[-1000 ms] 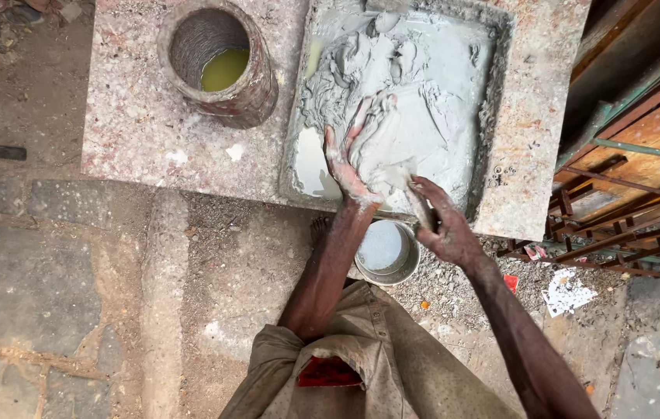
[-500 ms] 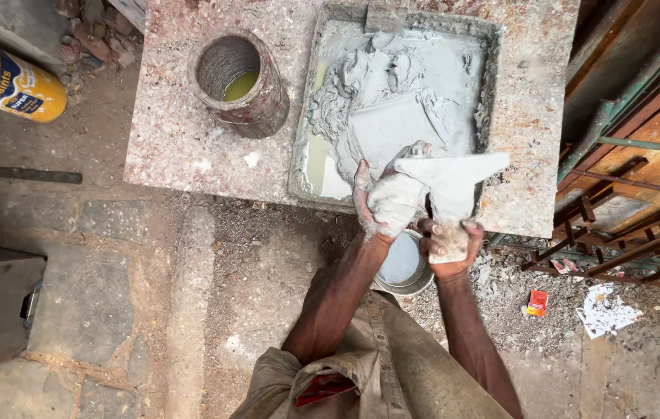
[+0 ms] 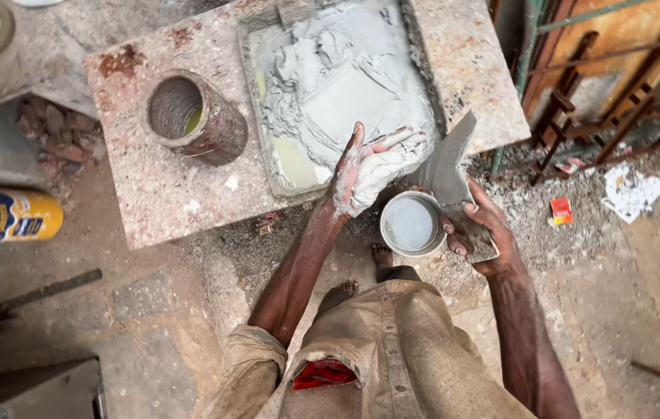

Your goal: The person applies a white cement-like substance onto rectangular boards using a trowel. They scoop material from a bucket, spread it evenly across the board surface, and repeat the process on multiple boards placed on the ground.

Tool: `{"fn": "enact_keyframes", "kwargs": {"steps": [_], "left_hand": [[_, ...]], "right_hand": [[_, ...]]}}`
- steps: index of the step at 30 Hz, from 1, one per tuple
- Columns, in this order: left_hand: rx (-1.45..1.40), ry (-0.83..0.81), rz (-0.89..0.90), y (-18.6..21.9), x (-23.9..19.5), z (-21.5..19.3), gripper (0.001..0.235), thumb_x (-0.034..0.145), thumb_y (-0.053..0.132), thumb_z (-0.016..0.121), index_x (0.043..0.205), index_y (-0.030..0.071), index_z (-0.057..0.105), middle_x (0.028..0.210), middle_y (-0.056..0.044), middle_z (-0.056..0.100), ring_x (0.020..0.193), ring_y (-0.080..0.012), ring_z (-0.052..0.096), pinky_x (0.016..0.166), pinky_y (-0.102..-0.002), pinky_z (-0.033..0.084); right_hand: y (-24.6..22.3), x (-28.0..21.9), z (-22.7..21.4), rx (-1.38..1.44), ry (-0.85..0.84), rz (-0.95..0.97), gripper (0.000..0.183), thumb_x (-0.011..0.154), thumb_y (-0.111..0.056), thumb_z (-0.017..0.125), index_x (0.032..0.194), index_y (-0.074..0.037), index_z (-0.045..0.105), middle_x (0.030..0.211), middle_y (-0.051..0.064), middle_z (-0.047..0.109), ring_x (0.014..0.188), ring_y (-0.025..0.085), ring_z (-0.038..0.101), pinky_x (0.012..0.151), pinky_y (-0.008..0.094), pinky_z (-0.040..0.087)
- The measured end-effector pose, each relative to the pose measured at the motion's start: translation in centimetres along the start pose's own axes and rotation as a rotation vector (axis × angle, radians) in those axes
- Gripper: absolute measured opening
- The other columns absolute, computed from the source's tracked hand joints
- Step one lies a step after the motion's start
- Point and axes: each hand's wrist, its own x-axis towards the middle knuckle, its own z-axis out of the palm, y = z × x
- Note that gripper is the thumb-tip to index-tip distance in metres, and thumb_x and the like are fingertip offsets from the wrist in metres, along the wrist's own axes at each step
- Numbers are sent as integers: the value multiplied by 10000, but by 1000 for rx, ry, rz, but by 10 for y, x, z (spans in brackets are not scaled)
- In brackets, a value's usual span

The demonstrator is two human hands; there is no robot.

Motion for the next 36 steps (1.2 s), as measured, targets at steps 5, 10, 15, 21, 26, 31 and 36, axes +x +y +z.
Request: {"fn": "enact_keyframes", "kwargs": {"steps": [5,10,15,21,26,31,36], "left_hand": [[567,21,-189,-34,5,-32,1072,978,783,311,1642,-53,207,1649,-245,359,1522,-322,352,1278,-457,295],[961,118,-208,-92,31,-66,1036,956,783,286,1649,22,160,1644,-208,352,1507,-299,343,1261,-481,279],[879,29,-194,-149,-22,-67,1008,968,764,308,1632,13,200,1640,-214,363,1511,-317,355,1266,-490,282],[489,-205,-129,-237,-58,6,975,981,741,336,1612,3,248,1635,-222,376,1515,-338,368,1273,-500,286],[212,-389,-311,-355,-111,64,948,993,722,359,1596,-6,288,1630,-228,386,1519,-356,380,1278,-509,289],[44,-534,-571,-480,-184,110,921,1004,703,381,1579,-15,328,1626,-234,397,1523,-374,392,1283,-518,292],[-128,-611,-667,-627,-235,154,895,1015,684,404,1562,-24,368,1622,-241,408,1527,-392,403,1288,-527,295]], "right_hand": [[36,-51,25,314,-98,31,754,968,-186,619,1637,-15,315,1192,214,577,720,180,594,398,225,500],[88,-108,31,663,-382,211,712,950,-224,624,1577,-15,360,1237,232,579,745,219,554,397,247,481],[159,-177,67,1131,-571,31,709,947,-347,631,1552,-45,417,1271,188,593,808,243,529,423,256,446],[197,-273,80,1262,-574,-277,726,944,-494,639,1522,-82,485,1311,135,610,883,272,499,455,268,405],[213,-361,66,1304,-498,-456,705,941,-477,630,1526,-111,486,1392,137,573,858,261,483,471,266,365],[241,-467,26,1326,-496,-737,721,913,-452,625,1529,-107,478,1463,154,558,833,244,490,493,264,365],[281,-593,-31,1311,-386,-962,721,929,-493,608,1500,-66,498,1438,144,576,867,271,470,478,272,394]]}}
